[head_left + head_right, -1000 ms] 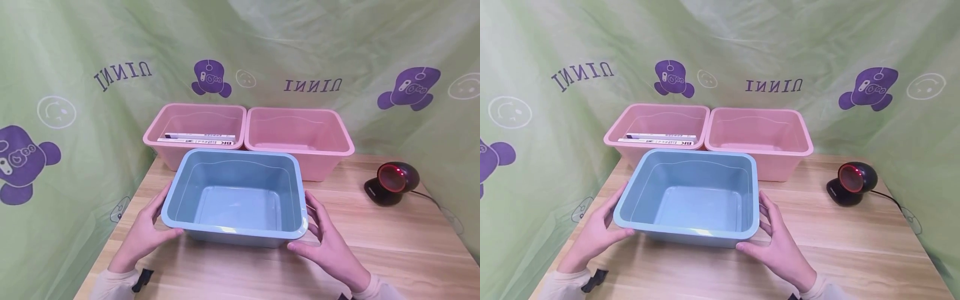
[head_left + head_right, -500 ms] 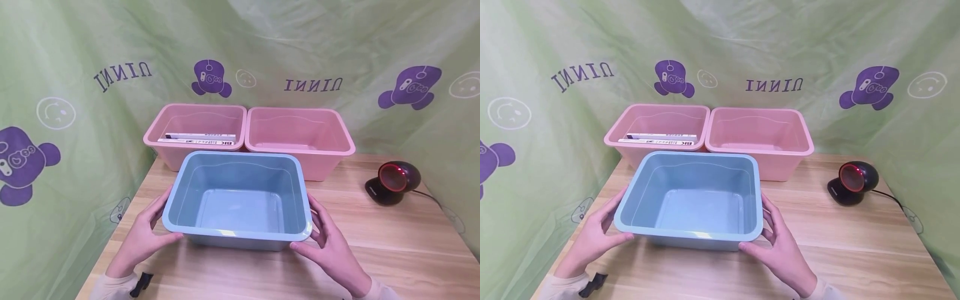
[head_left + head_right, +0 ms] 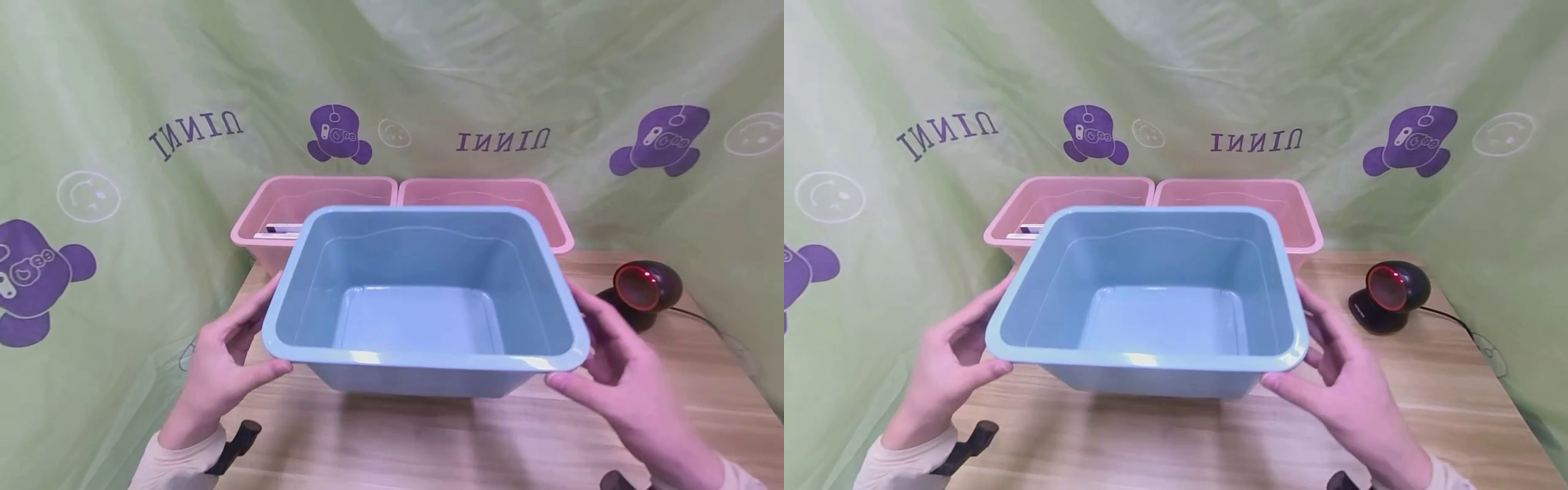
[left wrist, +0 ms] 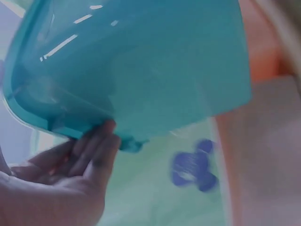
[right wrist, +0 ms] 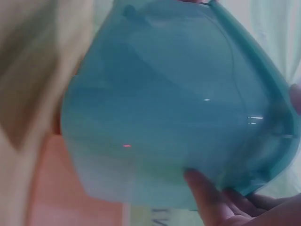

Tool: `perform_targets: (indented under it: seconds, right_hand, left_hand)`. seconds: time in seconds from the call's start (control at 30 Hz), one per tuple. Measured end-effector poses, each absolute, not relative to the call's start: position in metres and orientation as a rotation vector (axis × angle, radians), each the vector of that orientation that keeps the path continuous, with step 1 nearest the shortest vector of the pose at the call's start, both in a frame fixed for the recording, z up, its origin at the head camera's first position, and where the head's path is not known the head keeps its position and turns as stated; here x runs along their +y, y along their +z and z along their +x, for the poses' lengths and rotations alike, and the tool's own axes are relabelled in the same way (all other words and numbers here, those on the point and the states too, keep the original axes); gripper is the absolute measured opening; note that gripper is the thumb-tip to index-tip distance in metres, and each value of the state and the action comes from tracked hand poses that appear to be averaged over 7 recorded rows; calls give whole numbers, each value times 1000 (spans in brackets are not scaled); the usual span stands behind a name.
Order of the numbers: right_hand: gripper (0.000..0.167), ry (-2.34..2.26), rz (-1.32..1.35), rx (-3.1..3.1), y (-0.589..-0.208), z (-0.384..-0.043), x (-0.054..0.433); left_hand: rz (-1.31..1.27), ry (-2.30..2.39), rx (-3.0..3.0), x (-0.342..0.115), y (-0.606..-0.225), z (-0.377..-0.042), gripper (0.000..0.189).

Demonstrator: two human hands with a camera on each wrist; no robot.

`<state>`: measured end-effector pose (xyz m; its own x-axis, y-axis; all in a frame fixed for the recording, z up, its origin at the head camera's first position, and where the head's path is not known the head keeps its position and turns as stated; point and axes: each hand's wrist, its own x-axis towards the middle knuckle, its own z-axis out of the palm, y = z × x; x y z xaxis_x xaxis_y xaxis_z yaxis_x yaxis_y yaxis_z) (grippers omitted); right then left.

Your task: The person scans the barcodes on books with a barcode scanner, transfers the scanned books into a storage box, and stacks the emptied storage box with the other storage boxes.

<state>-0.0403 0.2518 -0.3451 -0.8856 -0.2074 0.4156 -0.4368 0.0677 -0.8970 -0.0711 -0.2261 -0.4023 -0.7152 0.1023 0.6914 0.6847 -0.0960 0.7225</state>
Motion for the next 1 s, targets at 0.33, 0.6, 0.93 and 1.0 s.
perform_targets:
  seconds: [0.33,0.6,0.93,1.0]
  right_hand:
    - [87,2129,673,-1919,-284,-75,286]
    - [69,2292,723,-1700,-235,-125,303]
    - [64,2386,676,-1575,-214,-186,310]
    - [64,2399,676,-1571,-218,-199,309]
  left_hand:
    - [-697,-1960,-1753,-187,-325,-100,83]
    - [-664,-1995,-1771,-155,-290,-154,72]
    - [-686,-2130,-1725,-126,-269,-232,71]
    - [-680,-2163,-1716,-122,-271,-244,72]
